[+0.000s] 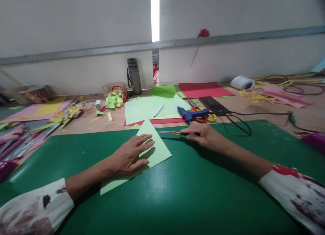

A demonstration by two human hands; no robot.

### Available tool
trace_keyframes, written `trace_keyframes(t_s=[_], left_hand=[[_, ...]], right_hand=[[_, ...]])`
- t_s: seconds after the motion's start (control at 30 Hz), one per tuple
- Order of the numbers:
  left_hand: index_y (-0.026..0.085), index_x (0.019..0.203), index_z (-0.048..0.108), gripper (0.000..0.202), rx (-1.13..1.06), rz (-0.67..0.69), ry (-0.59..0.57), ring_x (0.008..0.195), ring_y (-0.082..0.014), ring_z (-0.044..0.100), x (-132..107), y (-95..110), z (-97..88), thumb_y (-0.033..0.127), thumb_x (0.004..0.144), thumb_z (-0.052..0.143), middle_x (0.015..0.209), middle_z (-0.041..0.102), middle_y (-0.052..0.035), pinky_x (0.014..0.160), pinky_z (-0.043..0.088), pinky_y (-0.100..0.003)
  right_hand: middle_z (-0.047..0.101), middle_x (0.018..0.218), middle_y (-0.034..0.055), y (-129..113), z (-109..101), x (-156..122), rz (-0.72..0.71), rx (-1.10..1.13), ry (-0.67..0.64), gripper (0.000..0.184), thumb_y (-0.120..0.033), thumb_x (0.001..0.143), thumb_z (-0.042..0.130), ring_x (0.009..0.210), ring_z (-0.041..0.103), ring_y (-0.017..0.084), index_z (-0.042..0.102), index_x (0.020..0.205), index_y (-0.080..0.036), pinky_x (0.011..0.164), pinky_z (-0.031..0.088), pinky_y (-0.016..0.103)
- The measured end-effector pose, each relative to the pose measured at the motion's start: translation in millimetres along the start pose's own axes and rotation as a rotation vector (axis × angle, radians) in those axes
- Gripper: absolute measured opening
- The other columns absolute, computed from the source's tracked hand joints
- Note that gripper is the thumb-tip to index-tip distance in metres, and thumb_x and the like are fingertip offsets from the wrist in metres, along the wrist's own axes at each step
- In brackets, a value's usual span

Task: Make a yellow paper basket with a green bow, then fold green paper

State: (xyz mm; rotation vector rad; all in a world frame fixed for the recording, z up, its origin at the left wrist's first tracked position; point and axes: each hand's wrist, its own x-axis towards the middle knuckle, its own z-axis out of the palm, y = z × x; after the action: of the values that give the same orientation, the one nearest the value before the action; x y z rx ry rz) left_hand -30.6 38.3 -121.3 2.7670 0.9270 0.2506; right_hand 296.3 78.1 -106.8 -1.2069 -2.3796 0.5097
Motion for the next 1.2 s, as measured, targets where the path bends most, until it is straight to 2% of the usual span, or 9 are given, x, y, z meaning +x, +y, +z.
trace_keyframes(t_s=[0.17, 0.43, 0.6, 0.77, 0.93, 1.2], left_hand=[[0.023, 0.139, 0.033, 0.053, 0.008, 0.067, 0.076, 0.133, -0.0282, 0.034, -1.6, -1.9, 1.8, 0.046, 0.093, 0.042, 0.145, 0.037, -0.0137, 0.105, 0.036, -0.049], [0.022, 0.137, 0.036, 0.051, 0.017, 0.072, 0.091, 0.132, -0.0282, 0.035, -2.4, -2.6, 4.2, 0.046, 0.093, 0.042, 0.144, 0.040, -0.0134, 0.104, 0.037, -0.049], [0.021, 0.137, 0.036, 0.049, 0.021, 0.057, 0.081, 0.132, -0.0275, 0.035, -2.0, -2.3, 3.9, 0.044, 0.094, 0.041, 0.145, 0.039, -0.0132, 0.105, 0.036, -0.049], [0.019, 0.136, 0.038, 0.044, 0.014, 0.058, 0.084, 0.131, -0.0269, 0.037, -1.4, -1.9, 3.5, 0.038, 0.096, 0.035, 0.143, 0.041, -0.0131, 0.106, 0.036, -0.048], [0.018, 0.134, 0.042, 0.041, 0.025, 0.059, 0.075, 0.132, -0.0267, 0.036, -0.8, -3.2, 2.9, 0.032, 0.097, 0.034, 0.142, 0.043, -0.0130, 0.106, 0.035, -0.049], [0.016, 0.135, 0.044, 0.042, 0.054, 0.038, 0.048, 0.134, -0.0256, 0.035, -0.4, -1.8, 2.2, 0.029, 0.097, 0.031, 0.143, 0.043, -0.0125, 0.108, 0.032, -0.046]], right_hand=[[0.072, 0.080, 0.0060, 2.0, 12.2, 11.0, -0.049, -0.082, 0.002, 0.029, -0.026, 0.084, 0.053, 0.071, 0.059, 0.019, 0.072, 0.104, -0.019, 0.072, 0.040, 0.032], [0.069, 0.078, 0.0051, 4.5, 5.3, 9.3, -0.099, -0.085, -0.079, 0.026, -0.024, 0.085, 0.053, 0.070, 0.059, 0.017, 0.073, 0.101, -0.020, 0.068, 0.038, 0.029], [0.069, 0.081, 0.0059, 3.4, 1.3, 5.0, -0.048, -0.001, -0.155, 0.029, -0.028, 0.085, 0.053, 0.071, 0.059, 0.017, 0.072, 0.104, -0.017, 0.067, 0.041, 0.028], [0.069, 0.085, 0.0051, -7.2, -6.8, -2.6, 0.006, 0.120, -0.272, 0.030, -0.029, 0.083, 0.055, 0.074, 0.060, 0.017, 0.072, 0.105, -0.019, 0.067, 0.043, 0.026], [0.070, 0.086, 0.0047, -20.5, -9.3, -12.7, -0.012, 0.142, -0.372, 0.028, -0.028, 0.085, 0.055, 0.075, 0.060, 0.017, 0.072, 0.105, -0.021, 0.066, 0.042, 0.026], [0.067, 0.079, 0.0042, -38.0, -1.9, -19.9, -0.033, 0.119, -0.376, 0.024, -0.027, 0.085, 0.054, 0.068, 0.057, 0.015, 0.072, 0.098, -0.018, 0.063, 0.039, 0.026]])
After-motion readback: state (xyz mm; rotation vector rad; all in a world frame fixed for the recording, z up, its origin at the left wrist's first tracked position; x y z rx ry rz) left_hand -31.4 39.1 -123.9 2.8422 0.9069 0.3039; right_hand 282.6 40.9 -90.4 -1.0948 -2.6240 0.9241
